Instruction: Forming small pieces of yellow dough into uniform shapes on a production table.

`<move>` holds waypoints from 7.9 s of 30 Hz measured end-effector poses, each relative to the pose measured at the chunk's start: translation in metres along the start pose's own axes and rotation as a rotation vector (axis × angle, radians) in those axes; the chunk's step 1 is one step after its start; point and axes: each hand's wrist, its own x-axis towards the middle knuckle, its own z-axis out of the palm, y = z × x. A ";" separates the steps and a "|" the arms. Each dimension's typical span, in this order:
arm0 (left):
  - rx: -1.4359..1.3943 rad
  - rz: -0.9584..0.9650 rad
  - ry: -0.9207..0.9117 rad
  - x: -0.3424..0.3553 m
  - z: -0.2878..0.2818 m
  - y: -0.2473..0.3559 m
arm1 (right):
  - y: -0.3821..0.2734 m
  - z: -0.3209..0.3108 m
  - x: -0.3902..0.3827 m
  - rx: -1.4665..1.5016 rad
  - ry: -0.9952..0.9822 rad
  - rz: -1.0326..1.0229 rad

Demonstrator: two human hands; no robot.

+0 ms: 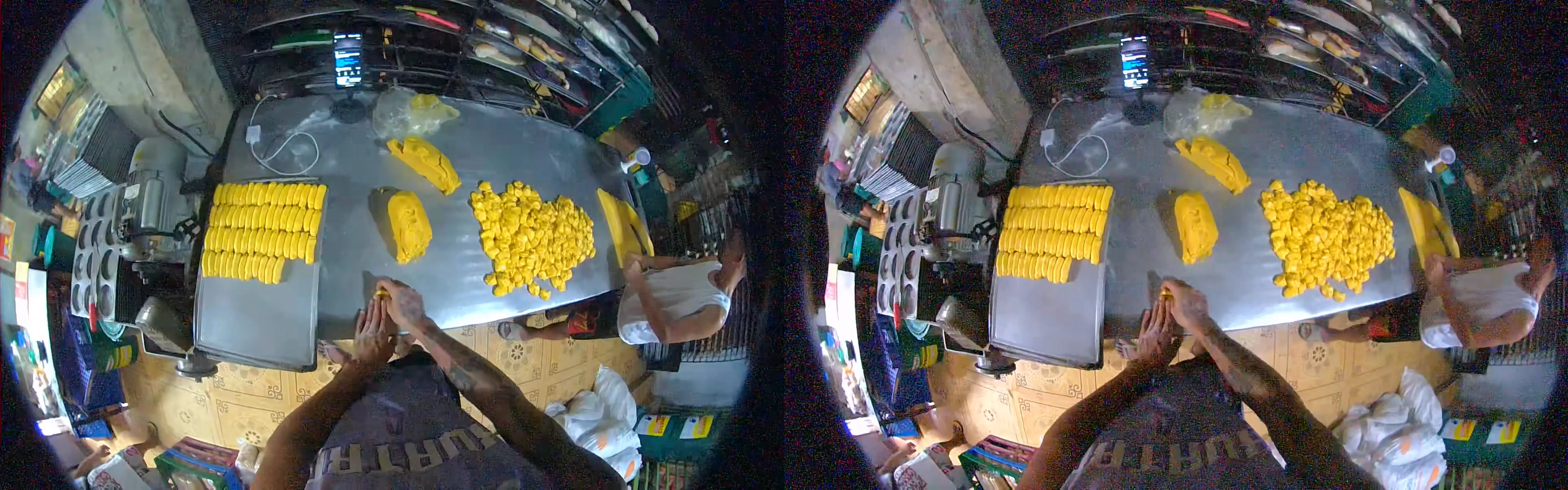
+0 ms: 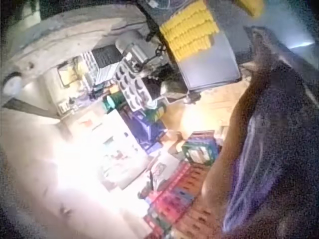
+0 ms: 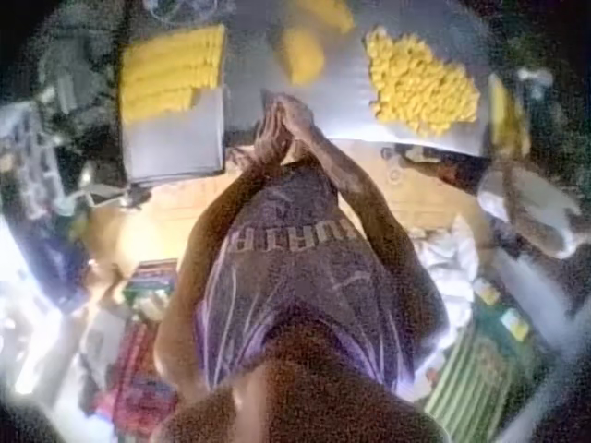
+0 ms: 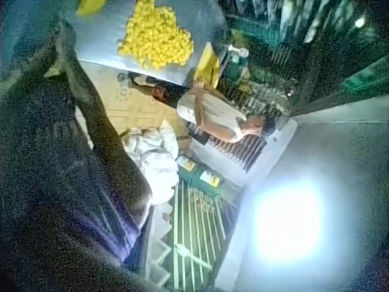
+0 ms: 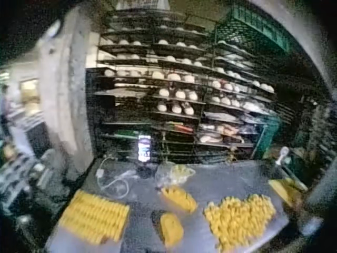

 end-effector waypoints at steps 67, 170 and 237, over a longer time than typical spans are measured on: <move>-0.122 -0.208 0.334 0.064 0.000 -0.028 | 0.038 0.044 -0.037 -0.741 -0.215 -0.385; 0.183 -0.355 0.588 0.036 -0.130 -0.147 | 0.179 -0.151 -0.091 -0.277 0.327 -0.040; 0.023 0.267 -0.319 0.010 -0.018 -0.043 | 0.023 -0.008 0.029 -0.106 0.597 -0.087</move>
